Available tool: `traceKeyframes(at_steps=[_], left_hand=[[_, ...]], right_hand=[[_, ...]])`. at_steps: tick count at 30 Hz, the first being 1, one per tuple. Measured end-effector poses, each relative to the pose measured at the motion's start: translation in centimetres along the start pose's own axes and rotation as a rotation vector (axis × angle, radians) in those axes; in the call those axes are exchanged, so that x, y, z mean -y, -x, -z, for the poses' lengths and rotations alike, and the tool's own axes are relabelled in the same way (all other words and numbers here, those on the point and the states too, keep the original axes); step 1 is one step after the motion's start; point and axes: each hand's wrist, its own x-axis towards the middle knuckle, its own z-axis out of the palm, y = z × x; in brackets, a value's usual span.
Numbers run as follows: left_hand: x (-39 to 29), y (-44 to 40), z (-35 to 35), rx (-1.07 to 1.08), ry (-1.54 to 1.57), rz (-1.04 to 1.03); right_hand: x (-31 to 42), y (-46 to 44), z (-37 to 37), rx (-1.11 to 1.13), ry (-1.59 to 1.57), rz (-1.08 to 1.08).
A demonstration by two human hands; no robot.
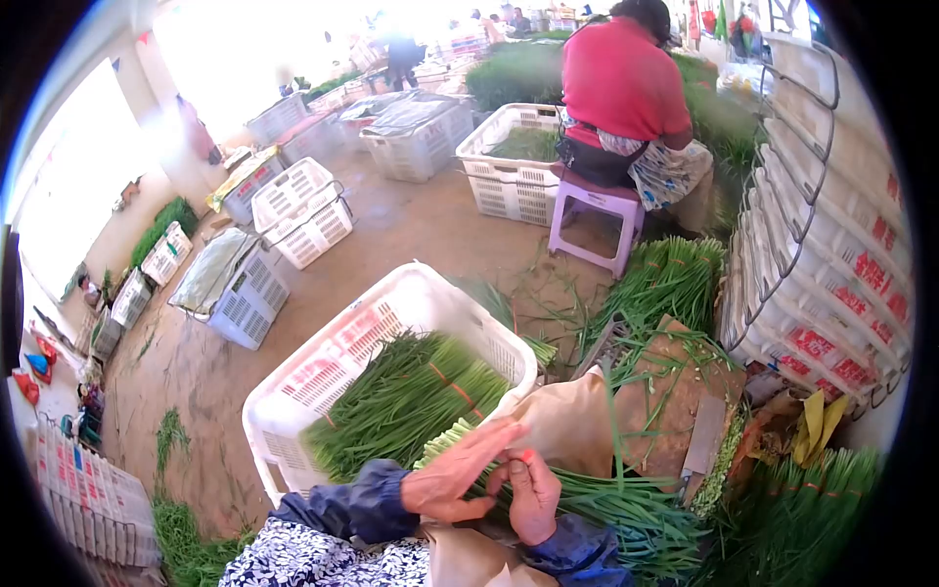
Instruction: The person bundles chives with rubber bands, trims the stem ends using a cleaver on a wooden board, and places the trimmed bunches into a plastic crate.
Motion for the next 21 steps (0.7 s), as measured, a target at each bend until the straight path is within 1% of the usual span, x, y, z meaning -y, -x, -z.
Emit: traceKeyframes(at_steps=[1, 3, 4, 5, 7, 8, 10, 14, 15, 16, 17, 18, 19, 20, 21], left_hand=[[0.6, 0.4, -0.6, -0.008, 0.002, 0.0], [2.1, 1.6, -2.1, 0.291, 0.016, 0.115], [2.3, 2.6, -2.5, 0.236, -0.024, 0.035], [2.1, 3.6, -2.6, 0.189, 0.015, 0.047], [2.5, 4.8, -3.3, 0.086, -0.061, -0.032], [3.0, 5.3, -3.9, 0.085, -0.065, -0.025], [3.8, 5.8, -4.9, -0.076, -0.128, -0.085], [2.7, 5.6, -4.6, -0.114, -0.125, -0.056], [2.7, 5.7, -4.7, -0.115, -0.125, -0.057], [2.7, 5.7, -4.7, -0.133, -0.159, -0.111], [2.6, 5.7, -4.7, -0.146, -0.188, -0.168], [2.7, 5.7, -4.2, -0.158, -0.163, -0.241], [2.5, 5.6, -3.9, -0.17, -0.177, -0.267], [2.5, 5.7, -3.9, -0.172, -0.196, -0.228], [2.6, 5.7, -4.1, -0.175, -0.217, -0.193]], right_hand=[[0.2, 0.2, 0.4, 0.006, 0.005, 0.0], [0.6, 0.7, 1.2, 0.033, -0.107, -0.299], [1.0, 1.1, 0.9, 0.081, -0.077, -0.244], [0.9, 1.7, 0.9, 0.139, -0.152, -0.211], [1.2, 2.0, 0.8, 0.204, -0.208, -0.294], [1.1, 2.0, 0.6, 0.209, -0.213, -0.297], [0.7, 2.2, 0.4, 0.224, -0.262, -0.305], [1.4, 2.4, 0.5, 0.211, -0.297, -0.382], [1.7, 2.4, 0.6, 0.217, -0.36, -0.428], [1.9, 2.5, 0.7, 0.217, -0.423, -0.474], [2.4, 2.7, 0.5, 0.205, -0.422, -0.471], [2.9, 2.8, 0.1, 0.247, -0.361, -0.391], [3.3, 3.2, -0.1, 0.287, -0.293, -0.315], [2.7, 3.4, -0.2, 0.322, -0.086, -0.172], [3.0, 2.8, -0.3, 0.333, -0.096, -0.331]])
